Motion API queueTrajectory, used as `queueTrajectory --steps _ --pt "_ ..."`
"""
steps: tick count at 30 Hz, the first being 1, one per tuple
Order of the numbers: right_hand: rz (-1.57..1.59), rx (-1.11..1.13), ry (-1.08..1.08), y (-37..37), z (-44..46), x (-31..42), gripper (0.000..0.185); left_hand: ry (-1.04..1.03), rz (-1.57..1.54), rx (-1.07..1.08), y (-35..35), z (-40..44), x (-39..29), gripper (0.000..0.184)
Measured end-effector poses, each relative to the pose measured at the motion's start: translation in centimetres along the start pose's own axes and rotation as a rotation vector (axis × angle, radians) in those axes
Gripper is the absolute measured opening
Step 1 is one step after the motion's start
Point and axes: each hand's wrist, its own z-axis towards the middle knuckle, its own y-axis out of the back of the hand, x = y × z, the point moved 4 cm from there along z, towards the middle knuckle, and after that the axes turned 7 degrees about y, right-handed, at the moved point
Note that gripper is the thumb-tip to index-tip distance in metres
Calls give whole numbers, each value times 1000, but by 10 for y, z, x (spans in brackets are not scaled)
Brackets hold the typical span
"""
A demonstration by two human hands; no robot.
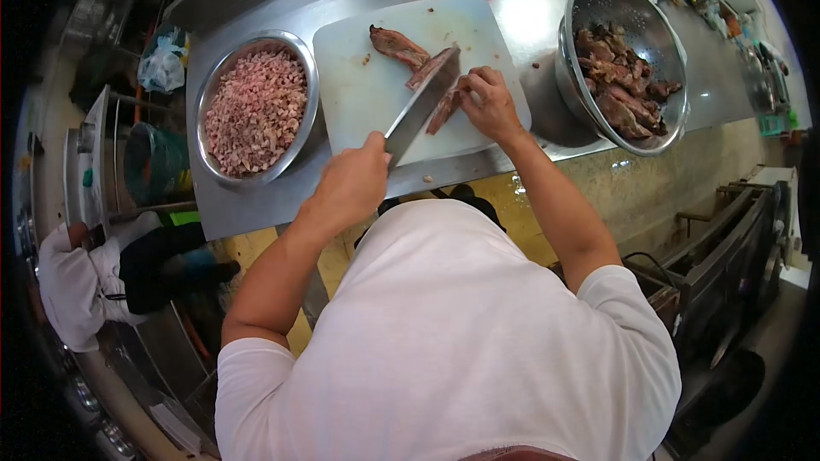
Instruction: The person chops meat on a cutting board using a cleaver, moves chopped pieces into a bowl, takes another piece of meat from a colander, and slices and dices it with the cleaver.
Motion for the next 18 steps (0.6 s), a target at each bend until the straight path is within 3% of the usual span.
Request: queueTrajectory --steps 10,12,18 --pt "19 -32 -5 0 -3 -2 16 60 -37 72 -13 15 -7 21" --pt "13 -21 -2 -1 -4 -3 16 -8 -33 33 -23 36 -19 20" --pt "4 -12 -22 0 -5 -8 19 65 5 107 -12 14 -8 21"
